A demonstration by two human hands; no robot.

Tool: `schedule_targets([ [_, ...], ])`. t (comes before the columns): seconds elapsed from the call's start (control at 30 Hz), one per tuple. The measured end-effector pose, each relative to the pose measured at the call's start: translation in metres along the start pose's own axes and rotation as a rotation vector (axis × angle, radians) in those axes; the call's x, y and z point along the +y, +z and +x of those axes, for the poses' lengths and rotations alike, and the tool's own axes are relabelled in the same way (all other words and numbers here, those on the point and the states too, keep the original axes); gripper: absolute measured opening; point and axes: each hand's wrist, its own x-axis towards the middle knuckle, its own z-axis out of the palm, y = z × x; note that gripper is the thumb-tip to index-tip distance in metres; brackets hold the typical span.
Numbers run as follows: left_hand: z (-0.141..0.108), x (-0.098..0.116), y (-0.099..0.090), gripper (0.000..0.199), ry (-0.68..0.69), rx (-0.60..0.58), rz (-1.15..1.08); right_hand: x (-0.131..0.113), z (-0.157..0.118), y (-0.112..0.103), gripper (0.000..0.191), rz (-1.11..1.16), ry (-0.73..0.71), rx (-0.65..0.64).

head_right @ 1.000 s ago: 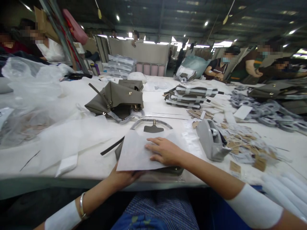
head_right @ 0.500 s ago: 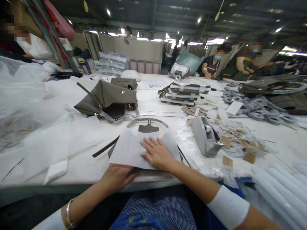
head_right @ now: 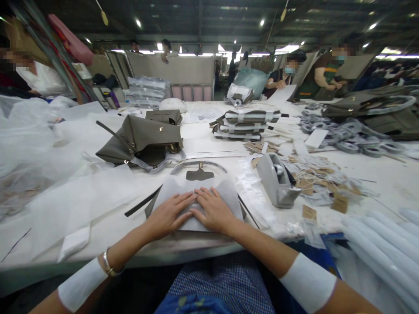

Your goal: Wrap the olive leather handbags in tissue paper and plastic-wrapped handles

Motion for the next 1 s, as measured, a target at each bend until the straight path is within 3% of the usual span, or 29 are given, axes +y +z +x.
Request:
schedule_targets([
  [0.1,-0.01,-0.012,0.017,0.051,-0.068,0.015,-0.029,0.004,-0.006,0.0,0.036,0.178,-0.005,0.173],
  [0.2,-0.014,-0.008,0.017,0.048,-0.082,0.025,-0.047,0.006,-0.008,-0.001,0.024,0.244,-0.048,0.238],
  [0.4,-0.01,-0.005,0.012,0.048,-0.105,0.004,-0.061,0.004,-0.009,0.0,0.018,0.188,-0.116,0.222],
  [0.67,-0.011,-0.004,0.013,0.048,-0.101,0.012,-0.072,0.009,-0.014,0.005,0.029,0.123,-0.283,0.19],
  [0.87,-0.009,-0.003,0.011,0.047,-0.098,-0.045,-0.028,0.01,-0.016,0.008,0.027,0.165,-0.177,0.275],
  [1.0,-0.006,-0.004,0.005,0.048,-0.068,-0.112,0.042,0.005,-0.011,-0.001,0.027,0.089,-0.138,0.144],
])
